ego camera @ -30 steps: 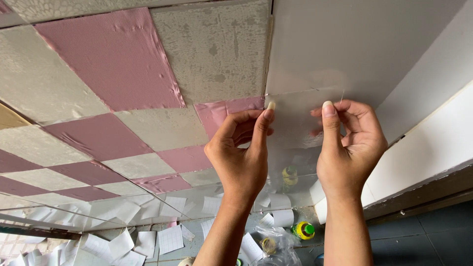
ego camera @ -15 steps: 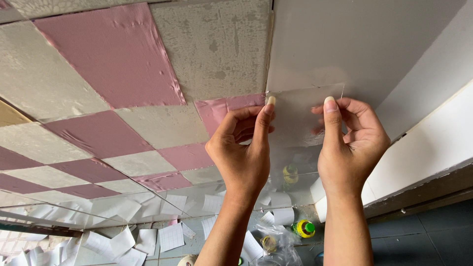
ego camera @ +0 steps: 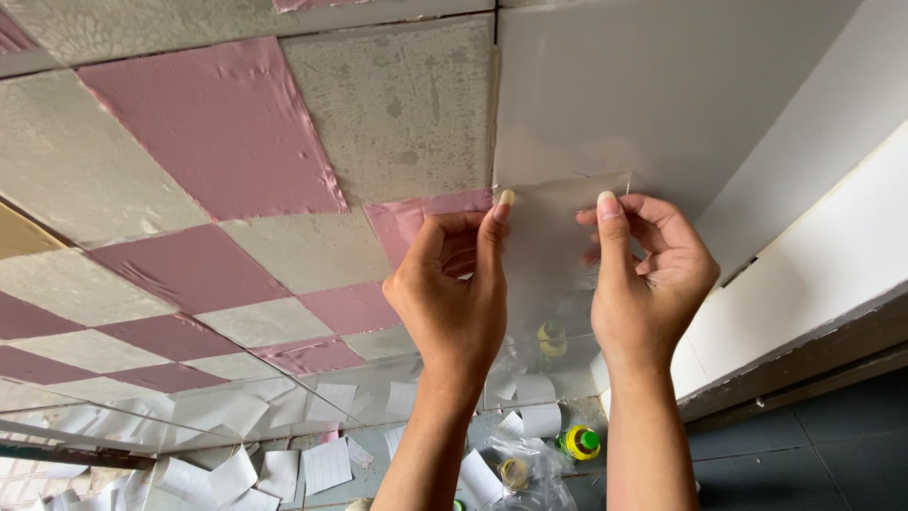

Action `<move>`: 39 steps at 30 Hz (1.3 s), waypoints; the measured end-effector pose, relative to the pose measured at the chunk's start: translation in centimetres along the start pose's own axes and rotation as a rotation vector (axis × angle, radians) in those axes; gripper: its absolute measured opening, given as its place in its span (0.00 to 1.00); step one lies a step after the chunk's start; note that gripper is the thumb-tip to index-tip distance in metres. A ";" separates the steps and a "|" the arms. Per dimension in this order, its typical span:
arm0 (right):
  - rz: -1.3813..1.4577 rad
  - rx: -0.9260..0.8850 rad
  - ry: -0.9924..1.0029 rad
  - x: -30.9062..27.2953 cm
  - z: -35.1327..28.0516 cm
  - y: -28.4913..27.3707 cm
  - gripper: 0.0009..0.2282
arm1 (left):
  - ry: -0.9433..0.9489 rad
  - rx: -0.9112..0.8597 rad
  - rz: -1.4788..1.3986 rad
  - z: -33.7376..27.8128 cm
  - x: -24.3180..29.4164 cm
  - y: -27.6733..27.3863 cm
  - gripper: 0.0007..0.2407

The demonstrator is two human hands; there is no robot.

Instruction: Peeling and applying square vinyl stickers to a tiled wall surface and smoothing them out.

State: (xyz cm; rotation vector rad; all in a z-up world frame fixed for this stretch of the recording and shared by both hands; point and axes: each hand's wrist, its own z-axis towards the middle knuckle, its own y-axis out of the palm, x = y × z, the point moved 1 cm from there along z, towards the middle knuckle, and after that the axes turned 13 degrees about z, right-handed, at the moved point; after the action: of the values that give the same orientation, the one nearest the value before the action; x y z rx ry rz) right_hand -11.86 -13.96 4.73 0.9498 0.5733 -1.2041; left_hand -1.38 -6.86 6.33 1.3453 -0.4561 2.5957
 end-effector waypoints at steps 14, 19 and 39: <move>-0.004 0.009 0.058 -0.6 0.8 -0.7 0.06 | 0.136 0.104 0.381 0.0 -0.7 0.7 0.14; -0.013 0.006 0.063 -1.2 0.7 -0.8 0.07 | 0.249 0.210 0.473 0.4 -1.5 0.7 0.17; 0.008 -0.036 0.128 -1.9 1.3 -2.2 0.06 | 0.610 0.162 0.508 1.6 1.7 2.4 0.29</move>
State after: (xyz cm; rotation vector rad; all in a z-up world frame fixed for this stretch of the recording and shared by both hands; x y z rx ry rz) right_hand -14.65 -14.20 6.27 1.0031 0.6902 -1.1282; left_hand -1.87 -9.61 8.11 0.4310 -0.5360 3.3162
